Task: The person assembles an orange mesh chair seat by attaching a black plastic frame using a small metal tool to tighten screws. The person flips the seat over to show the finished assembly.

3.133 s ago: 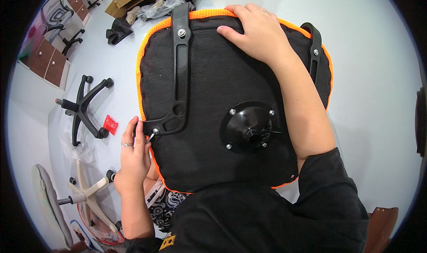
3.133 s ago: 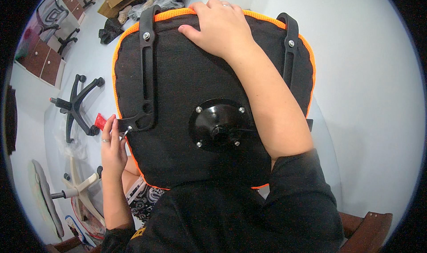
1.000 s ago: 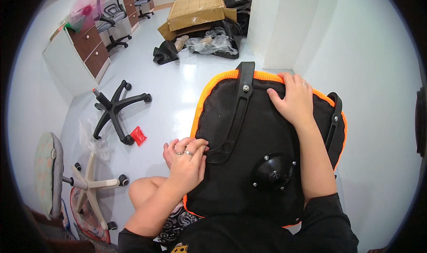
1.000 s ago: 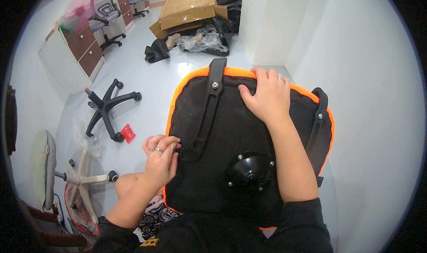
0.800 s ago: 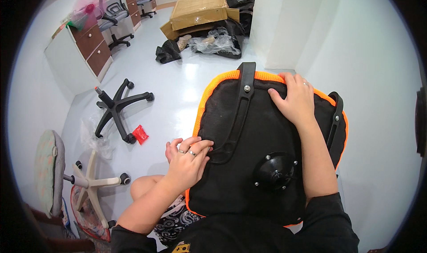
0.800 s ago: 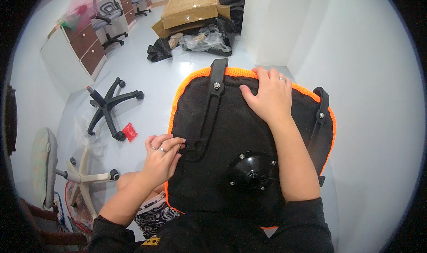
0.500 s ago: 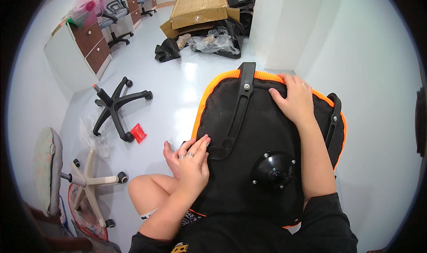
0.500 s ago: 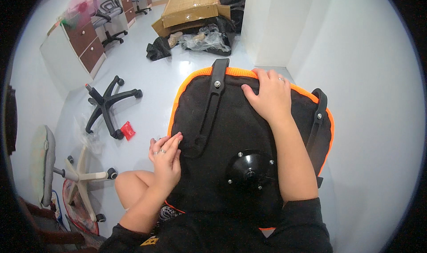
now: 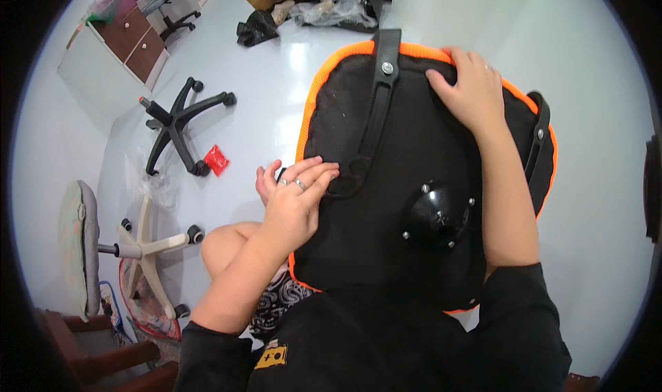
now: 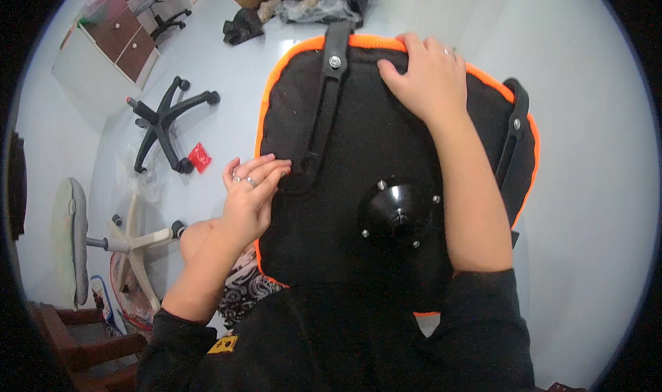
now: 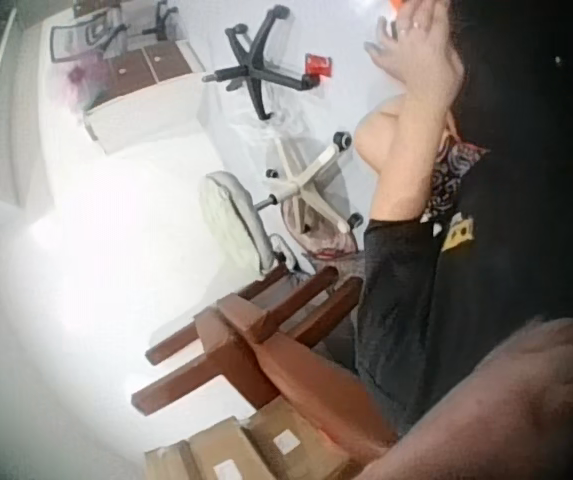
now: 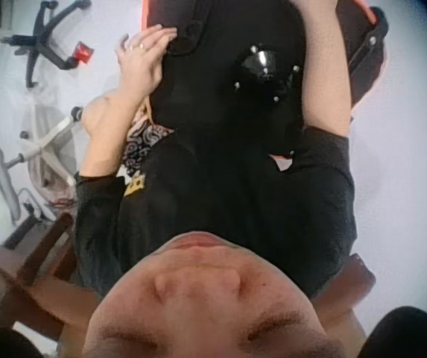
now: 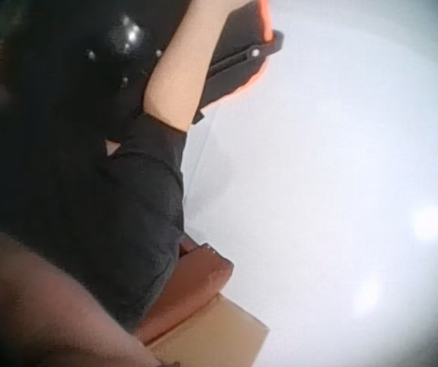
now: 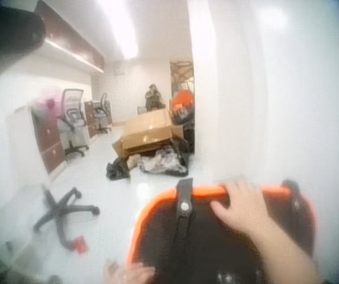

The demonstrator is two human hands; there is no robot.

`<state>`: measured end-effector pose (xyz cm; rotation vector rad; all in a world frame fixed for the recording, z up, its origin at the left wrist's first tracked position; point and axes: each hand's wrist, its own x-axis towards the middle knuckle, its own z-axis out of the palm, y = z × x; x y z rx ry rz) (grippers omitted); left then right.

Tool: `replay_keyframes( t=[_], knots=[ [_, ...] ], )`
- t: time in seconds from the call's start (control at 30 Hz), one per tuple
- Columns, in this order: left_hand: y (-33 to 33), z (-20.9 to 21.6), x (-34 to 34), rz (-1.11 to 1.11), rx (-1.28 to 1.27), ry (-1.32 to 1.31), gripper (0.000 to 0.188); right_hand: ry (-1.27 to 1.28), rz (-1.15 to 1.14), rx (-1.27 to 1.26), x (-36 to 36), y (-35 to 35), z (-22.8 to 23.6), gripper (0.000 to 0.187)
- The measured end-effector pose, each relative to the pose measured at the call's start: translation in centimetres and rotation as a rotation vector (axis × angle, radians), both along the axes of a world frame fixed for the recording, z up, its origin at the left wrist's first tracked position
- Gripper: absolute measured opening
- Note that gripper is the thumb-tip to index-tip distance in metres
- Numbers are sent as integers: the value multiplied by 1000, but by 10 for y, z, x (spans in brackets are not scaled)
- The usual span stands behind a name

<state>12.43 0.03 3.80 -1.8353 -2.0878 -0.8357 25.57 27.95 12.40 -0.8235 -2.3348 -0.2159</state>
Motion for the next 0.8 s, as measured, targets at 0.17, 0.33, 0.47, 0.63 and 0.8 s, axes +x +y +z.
replay_keyframes(
  t=[0.17, 0.33, 0.47, 0.63, 0.8],
  knots=[
    [-11, 4, 4, -44, 18, -62, 37, 55, 68, -6, 1, -4, 1, 45],
    [-11, 1, 18, -20, 23, -163, 43, 79, 18, 40, 6, -2, -1, 45],
    [4, -7, 47, 131, 90, -234, 48, 76, 17, 25, 9, 2, 3, 44],
    [11, -11, 53, 142, 104, -221, 43, 59, -11, -108, 18, -3, 3, 42],
    [12, -21, 48, 98, 96, -196, 38, 91, 5, -113, 20, -2, 7, 39]
  ],
)
